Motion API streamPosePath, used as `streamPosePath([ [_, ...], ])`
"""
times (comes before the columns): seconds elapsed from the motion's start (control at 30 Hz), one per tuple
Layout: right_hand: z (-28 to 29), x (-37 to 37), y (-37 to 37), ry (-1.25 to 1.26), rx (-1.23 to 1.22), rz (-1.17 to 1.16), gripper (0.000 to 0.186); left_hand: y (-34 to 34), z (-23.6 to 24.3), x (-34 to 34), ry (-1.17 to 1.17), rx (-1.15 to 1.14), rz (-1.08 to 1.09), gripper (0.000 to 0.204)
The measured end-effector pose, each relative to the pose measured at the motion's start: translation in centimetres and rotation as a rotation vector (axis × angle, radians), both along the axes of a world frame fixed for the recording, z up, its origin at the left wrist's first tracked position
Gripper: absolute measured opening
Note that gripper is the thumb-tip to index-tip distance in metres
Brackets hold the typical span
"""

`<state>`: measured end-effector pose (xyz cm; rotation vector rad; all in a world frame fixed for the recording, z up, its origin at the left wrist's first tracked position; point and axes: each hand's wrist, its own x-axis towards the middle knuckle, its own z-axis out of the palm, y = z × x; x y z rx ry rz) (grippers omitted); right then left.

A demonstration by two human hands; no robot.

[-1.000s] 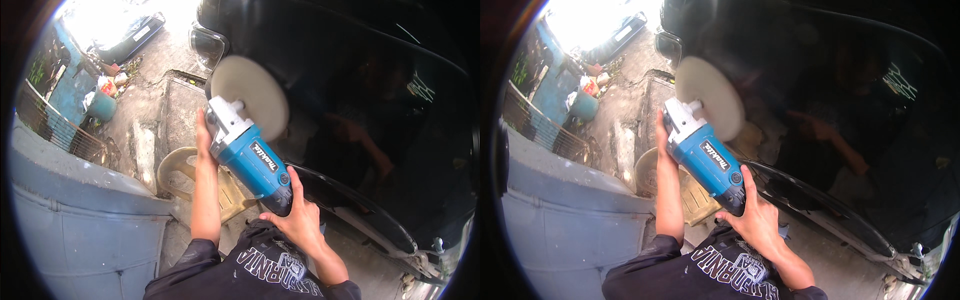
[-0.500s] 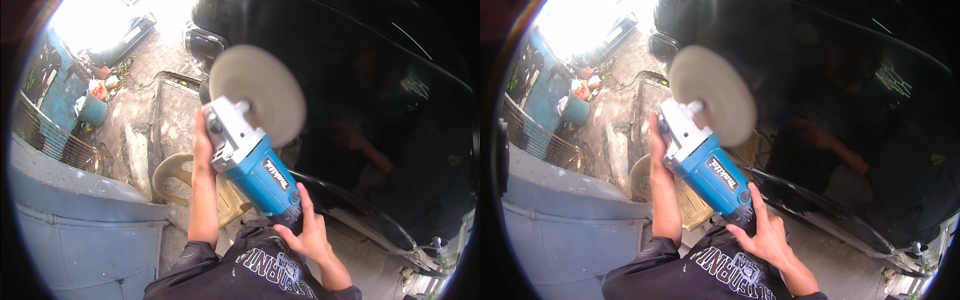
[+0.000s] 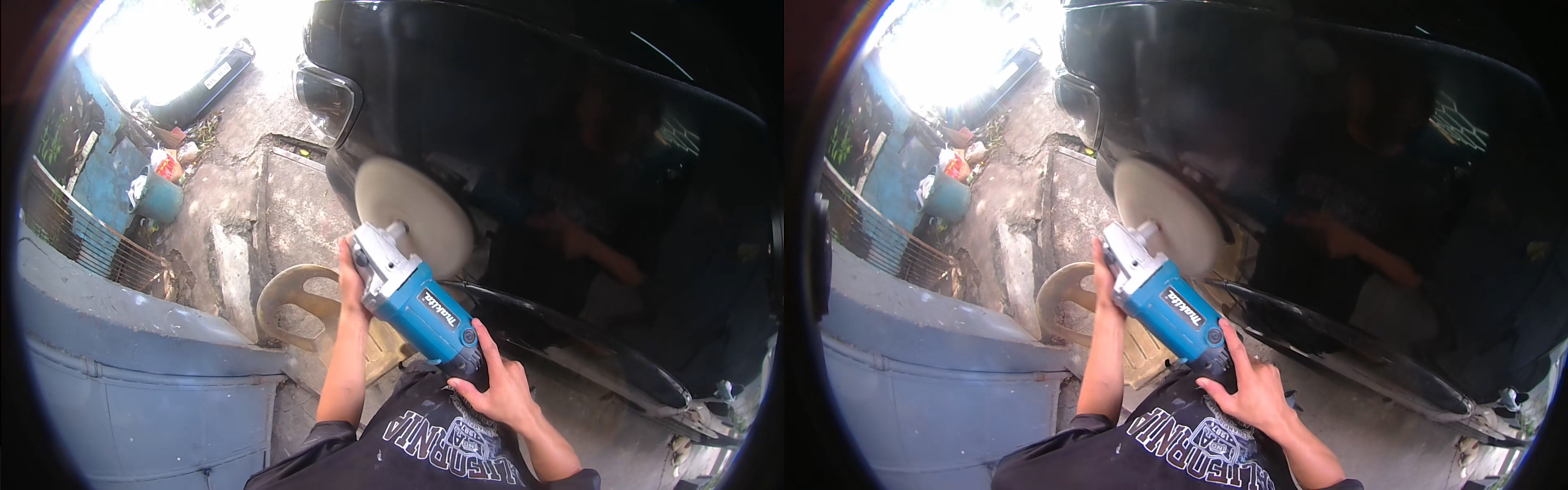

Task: The person polishes the rear panel of a black vehicle using a power buffer, periodically stopping to touch the surface with their hand.

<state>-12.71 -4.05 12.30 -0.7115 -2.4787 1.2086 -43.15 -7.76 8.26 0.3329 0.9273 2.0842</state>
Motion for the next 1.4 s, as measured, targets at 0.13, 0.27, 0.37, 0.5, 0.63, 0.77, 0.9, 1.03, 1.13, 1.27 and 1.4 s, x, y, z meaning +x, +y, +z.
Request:
streamPosePath([
  [0.13, -1.5, 0.9, 0.6, -0.015, -0.012, 0.011, 0.104, 0.0, -1.5, 1.7, -0.087, -0.053, 0.083, 0.076],
  [0.27, 1.0, 0.8, 0.5, 0.141, 0.059, -0.06, 0.111, 1.2, 7.1, 1.6, 0.21, -0.032, 0.008, 0.073],
  [0.37, 5.0, -0.3, 0.4, 0.281, 0.066, -0.118, 0.113, 2.7, 16.9, 2.6, 0.478, -0.053, 0.038, 0.072],
  [0.5, 8.2, -0.6, 0.1, 0.362, -0.042, -0.162, 0.11, 4.2, 23.3, 3.1, 0.641, -0.014, -0.1, 0.07],
  [0.63, 7.0, 0.2, -0.1, 0.337, -0.01, -0.131, 0.113, 3.1, 19.5, 1.3, 0.514, -0.022, -0.059, 0.07],
  [0.77, 2.4, 2.5, 0.1, 0.139, 0.005, -0.069, 0.112, 0.9, 9.3, 3.4, 0.197, 0.072, -0.042, 0.072],
  [0.9, -1.5, 5.8, 1.0, -0.011, 0.017, -0.017, 0.112, 0.1, -0.3, 5.6, 0.119, -0.022, 0.023, 0.075],
  [1.03, -1.4, 10.4, 1.5, 0.01, 0.031, -0.013, 0.112, 0.9, 0.8, 10.1, 0.079, 0.04, -0.011, 0.077],
  [1.13, -0.8, 15.0, 2.0, 0.16, 0.02, -0.042, 0.112, 2.3, 6.9, 15.5, 0.405, 0.005, 0.003, 0.077],
  [1.27, -0.1, 20.4, 1.0, 0.431, -0.071, -0.224, 0.11, 5.0, 16.9, 25.5, 0.942, -0.013, -0.012, 0.064],
  [1.4, -1.7, 23.8, -0.9, 0.772, -0.39, -0.395, 0.115, 8.6, 23.5, 36.0, 1.249, 0.02, -0.229, 0.065],
])
